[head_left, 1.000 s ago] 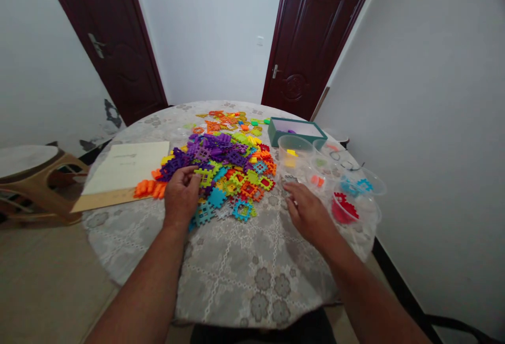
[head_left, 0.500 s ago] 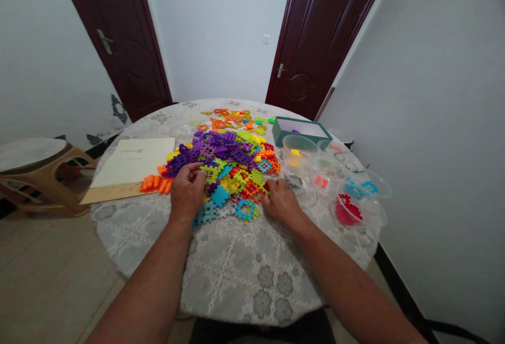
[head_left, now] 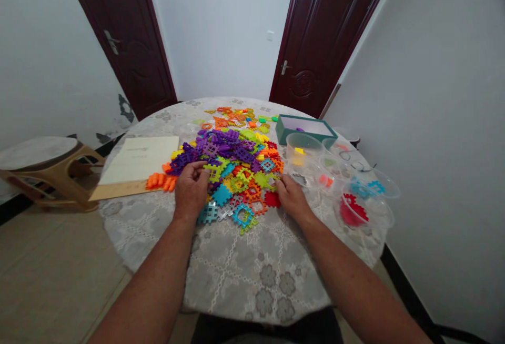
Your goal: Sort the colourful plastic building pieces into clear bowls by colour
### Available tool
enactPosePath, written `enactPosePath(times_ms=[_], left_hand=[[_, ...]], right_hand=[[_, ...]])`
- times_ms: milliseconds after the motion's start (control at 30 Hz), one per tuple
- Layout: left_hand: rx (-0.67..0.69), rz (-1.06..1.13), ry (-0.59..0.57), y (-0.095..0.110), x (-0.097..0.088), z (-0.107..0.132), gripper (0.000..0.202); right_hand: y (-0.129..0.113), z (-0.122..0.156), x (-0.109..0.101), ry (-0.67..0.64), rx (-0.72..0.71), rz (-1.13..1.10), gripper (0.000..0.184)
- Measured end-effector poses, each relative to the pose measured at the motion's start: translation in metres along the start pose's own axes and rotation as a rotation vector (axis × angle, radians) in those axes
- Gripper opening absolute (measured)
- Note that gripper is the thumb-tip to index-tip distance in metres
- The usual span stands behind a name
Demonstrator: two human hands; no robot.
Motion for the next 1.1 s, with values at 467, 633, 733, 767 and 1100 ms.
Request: enactPosePath(times_ms=[467, 633, 733, 767, 1100], left_hand=[[-0.040, 0.083, -0.073, 0.009, 0.006, 0.008, 0.036], [-0.062, 0.128, -0.129, 0.005, 0.008, 0.010, 0.035], [-0.037, 0.067, -0.120, 0.002, 0.006, 0.008, 0.035], [-0.008, 0.011, -0.102, 0.002, 0.005, 0.008, 0.034], [0.078, -0.227, -0.058, 0.008, 0.001, 0.005, 0.034]], right_hand=[[-0.012, 0.008, 0.001, -0.008, 0.044, -0.161, 0.028], [-0.018, 0.013, 0.002, -0.060, 0.008, -0.175, 0.024], [-0.019, 0.013, 0.002, -0.028, -0.040, -0.125, 0.023], [-0.018, 0.012, 0.002, -0.007, -0.049, -0.100, 0.024], [-0.021, -0.001, 0.022, 0.083, -0.133, 0.283, 0.023]])
Point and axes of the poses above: each hand's wrist, its own z-axis away from the middle knuckle, its own x-axis out of the palm, y = z × x, the point moved 3 cm from there along -z, towards the middle knuckle, and after that the axes turned 11 degrees about z, right-handed, at the moved point
